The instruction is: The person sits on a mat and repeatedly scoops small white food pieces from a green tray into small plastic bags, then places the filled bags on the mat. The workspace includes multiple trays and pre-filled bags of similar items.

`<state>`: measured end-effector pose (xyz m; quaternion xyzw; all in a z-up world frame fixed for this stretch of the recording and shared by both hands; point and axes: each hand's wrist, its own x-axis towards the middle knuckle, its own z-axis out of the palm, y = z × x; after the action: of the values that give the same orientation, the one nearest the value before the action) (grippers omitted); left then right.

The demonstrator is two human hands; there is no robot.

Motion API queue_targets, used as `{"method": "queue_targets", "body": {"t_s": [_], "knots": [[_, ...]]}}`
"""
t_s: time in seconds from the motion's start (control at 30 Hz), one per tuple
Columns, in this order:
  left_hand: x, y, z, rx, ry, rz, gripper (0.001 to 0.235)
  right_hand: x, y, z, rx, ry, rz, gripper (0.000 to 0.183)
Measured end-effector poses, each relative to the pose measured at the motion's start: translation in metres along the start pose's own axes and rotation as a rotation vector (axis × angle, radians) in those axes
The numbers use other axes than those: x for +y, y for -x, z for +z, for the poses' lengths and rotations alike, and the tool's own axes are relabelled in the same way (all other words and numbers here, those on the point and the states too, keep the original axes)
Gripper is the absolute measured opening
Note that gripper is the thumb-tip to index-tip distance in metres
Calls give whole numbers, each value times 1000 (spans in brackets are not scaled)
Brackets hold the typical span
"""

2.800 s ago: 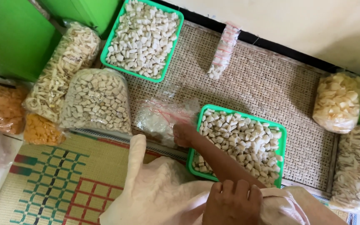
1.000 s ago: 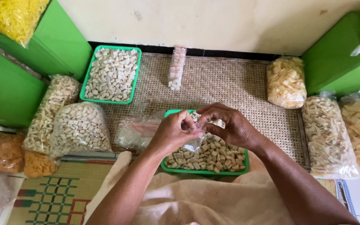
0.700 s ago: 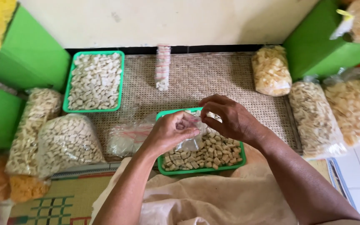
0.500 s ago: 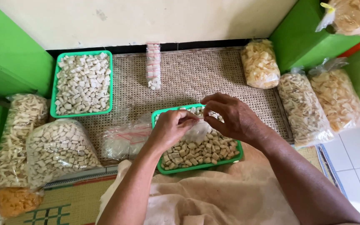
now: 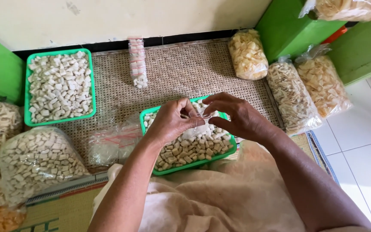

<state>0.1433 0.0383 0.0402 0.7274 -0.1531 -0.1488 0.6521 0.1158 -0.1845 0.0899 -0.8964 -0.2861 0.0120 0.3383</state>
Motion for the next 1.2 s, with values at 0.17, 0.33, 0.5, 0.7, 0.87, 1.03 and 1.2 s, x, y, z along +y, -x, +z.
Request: {"method": "queue_targets", "body": {"t_s": [0.17,0.33,0.5,0.7,0.87,1.03,1.2], "knots": [[-19,-6,2,6,-43,59,24,13,-3,-4,-33,27,-51,9],[-8,0,3,-19,-239,221,43,33,-4,4,7,163,-50,16],[-19,11,3,-37,-549,349,23,15,-10,15,-66,283,-31,7],[-45,15,-10,4,-844,378,10,8,-22,40,-117,304,-75,3],[-52,20,-12,24,-930,407,13,8,-20,49,-332,431,-15,16],[-73,15,-3,-94,-1192,316,18,39,-31,65,-491,755,65,39],[-39,27,-20,-34,-1040,244,16,22,-46,51,-260,49,-36,38]]}}
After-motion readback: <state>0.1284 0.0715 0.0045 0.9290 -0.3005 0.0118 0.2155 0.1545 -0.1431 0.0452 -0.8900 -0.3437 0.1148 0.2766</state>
